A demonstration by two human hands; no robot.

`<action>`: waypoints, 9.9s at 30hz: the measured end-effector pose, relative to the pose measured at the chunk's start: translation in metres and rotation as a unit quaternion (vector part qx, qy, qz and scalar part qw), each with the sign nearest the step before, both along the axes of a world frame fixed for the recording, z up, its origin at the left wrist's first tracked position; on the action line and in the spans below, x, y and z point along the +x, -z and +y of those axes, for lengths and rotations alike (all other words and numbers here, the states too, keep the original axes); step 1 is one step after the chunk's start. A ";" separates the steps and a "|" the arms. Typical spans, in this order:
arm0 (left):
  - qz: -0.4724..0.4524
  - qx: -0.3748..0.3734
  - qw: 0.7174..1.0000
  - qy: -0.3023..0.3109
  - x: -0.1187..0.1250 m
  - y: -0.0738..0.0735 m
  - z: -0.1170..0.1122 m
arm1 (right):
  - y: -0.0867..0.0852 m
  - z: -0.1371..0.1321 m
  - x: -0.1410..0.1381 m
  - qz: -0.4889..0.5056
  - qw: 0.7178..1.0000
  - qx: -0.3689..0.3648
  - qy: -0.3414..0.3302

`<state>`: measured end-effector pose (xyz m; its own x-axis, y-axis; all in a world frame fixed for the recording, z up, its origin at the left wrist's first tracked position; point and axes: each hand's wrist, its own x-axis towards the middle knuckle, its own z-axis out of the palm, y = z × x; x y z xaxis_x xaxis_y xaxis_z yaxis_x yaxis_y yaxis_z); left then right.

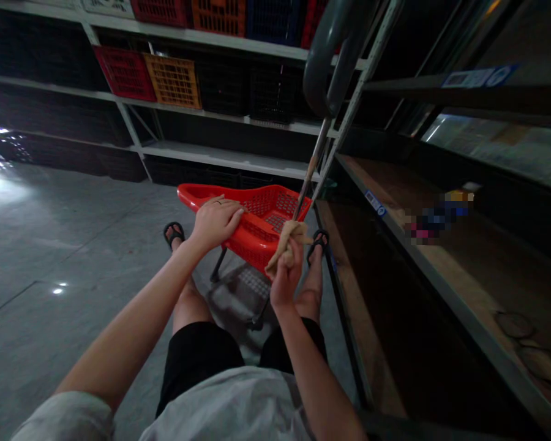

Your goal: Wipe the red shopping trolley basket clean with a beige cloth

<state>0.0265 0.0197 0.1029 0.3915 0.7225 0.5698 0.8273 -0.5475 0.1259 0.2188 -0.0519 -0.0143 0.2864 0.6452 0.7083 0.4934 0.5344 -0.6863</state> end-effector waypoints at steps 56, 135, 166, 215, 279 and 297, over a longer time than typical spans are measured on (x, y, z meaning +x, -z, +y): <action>-0.133 -0.072 0.988 0.013 -0.031 0.029 0.014 | -0.051 0.105 0.077 -0.307 0.950 0.046 0.030; 0.008 -0.111 0.991 -0.080 -0.085 0.140 0.040 | -0.131 0.033 0.145 -0.494 0.817 -0.286 -0.081; -0.136 0.144 0.959 0.203 0.154 0.137 -0.032 | -0.127 0.050 0.137 -0.177 0.921 -0.288 -0.194; 0.149 -0.097 0.974 -0.139 -0.066 0.122 0.122 | -0.064 0.217 0.042 -0.499 0.839 -0.218 0.004; 0.021 -0.341 0.936 -0.087 -0.013 0.114 0.160 | 0.168 0.169 -0.070 -0.094 0.978 -0.146 -0.118; 0.074 -0.293 0.953 -0.036 0.015 0.101 0.161 | 0.102 0.192 -0.045 -0.043 0.992 -0.118 -0.025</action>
